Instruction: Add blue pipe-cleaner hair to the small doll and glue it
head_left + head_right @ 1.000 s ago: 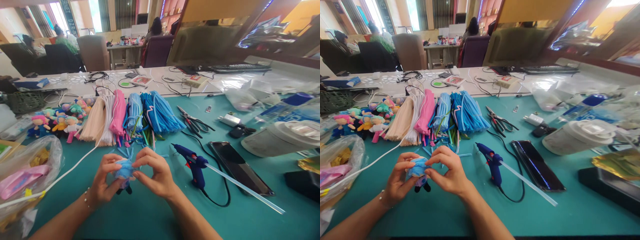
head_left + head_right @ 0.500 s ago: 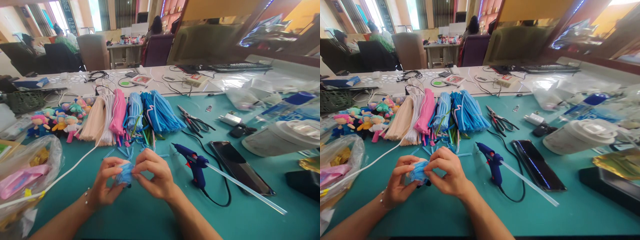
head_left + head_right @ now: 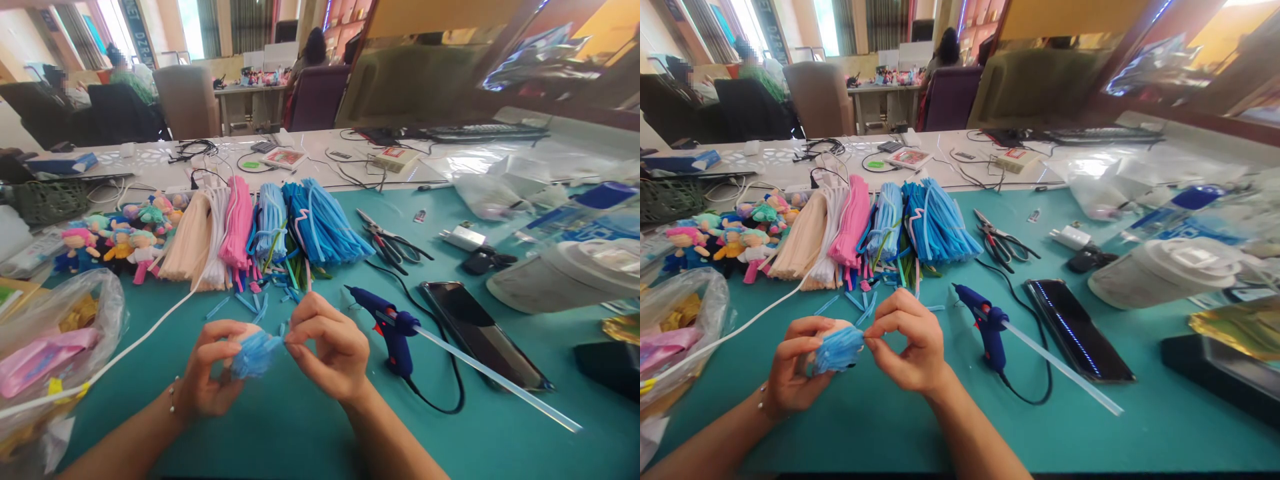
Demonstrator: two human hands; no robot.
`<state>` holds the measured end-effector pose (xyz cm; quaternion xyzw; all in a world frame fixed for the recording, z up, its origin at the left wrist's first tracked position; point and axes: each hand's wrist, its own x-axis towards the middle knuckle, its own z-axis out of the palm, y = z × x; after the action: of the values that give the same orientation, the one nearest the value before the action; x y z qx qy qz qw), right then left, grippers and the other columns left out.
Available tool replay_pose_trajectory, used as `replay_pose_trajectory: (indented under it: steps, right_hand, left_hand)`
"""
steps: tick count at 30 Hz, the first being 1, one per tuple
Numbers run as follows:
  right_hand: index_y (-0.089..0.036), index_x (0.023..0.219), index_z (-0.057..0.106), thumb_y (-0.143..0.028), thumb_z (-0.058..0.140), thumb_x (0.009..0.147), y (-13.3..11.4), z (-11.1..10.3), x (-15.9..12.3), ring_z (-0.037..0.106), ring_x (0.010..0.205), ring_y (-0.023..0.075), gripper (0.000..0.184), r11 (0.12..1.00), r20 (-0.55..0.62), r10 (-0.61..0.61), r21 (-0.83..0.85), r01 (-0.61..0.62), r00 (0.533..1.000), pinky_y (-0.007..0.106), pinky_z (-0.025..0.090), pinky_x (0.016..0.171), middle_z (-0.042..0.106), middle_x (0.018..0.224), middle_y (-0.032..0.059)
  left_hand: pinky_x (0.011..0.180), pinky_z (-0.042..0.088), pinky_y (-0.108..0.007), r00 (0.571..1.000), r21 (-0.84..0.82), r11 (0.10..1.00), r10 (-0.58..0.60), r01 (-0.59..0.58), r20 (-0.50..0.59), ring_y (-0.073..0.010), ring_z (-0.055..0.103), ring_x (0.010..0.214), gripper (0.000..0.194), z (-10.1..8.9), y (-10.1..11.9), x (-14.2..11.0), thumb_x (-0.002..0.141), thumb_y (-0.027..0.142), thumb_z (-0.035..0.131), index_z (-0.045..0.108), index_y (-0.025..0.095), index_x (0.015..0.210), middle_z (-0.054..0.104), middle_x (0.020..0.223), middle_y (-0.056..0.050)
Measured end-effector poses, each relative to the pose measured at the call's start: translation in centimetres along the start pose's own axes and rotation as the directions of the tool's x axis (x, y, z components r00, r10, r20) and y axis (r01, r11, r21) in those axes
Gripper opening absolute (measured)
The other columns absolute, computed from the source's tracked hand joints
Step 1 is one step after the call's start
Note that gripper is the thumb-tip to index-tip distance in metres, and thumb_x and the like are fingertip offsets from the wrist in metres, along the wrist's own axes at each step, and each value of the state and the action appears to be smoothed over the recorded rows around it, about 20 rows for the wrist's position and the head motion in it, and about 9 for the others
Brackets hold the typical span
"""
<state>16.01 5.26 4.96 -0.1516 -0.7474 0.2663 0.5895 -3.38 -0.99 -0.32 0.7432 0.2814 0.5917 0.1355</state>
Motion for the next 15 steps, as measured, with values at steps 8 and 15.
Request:
replay_pose_trajectory:
  steps: [8,15]
  right_hand:
    - [-0.02,0.077,0.064,-0.007,0.062,0.079,-0.03,0.14,0.01,0.056,0.059,0.0133,0.013,1.0,0.045,-0.013,0.017,0.013,0.999,0.027,0.044,0.055,0.059,0.067,-0.0001]
    - [-0.019,0.078,0.063,-0.006,0.062,0.079,-0.01,0.15,-0.1,0.056,0.06,0.0135,0.013,0.999,0.109,-0.042,-0.015,0.044,0.993,0.028,0.044,0.058,0.06,0.068,0.0003]
  left_hand:
    - [0.099,0.056,-0.031,1.0,-0.056,0.998,0.0,-0.001,-0.026,-0.0175,0.062,0.118,0.053,0.29,0.06,0.26,0.084,0.001,0.061,0.048,0.018,0.133,0.058,0.122,-0.01]
    - [0.095,0.058,-0.035,0.999,-0.093,0.995,-0.029,0.026,-0.037,-0.0209,0.066,0.114,0.05,0.37,0.03,-0.08,0.086,0.005,0.063,0.049,0.018,0.133,0.063,0.121,-0.013]
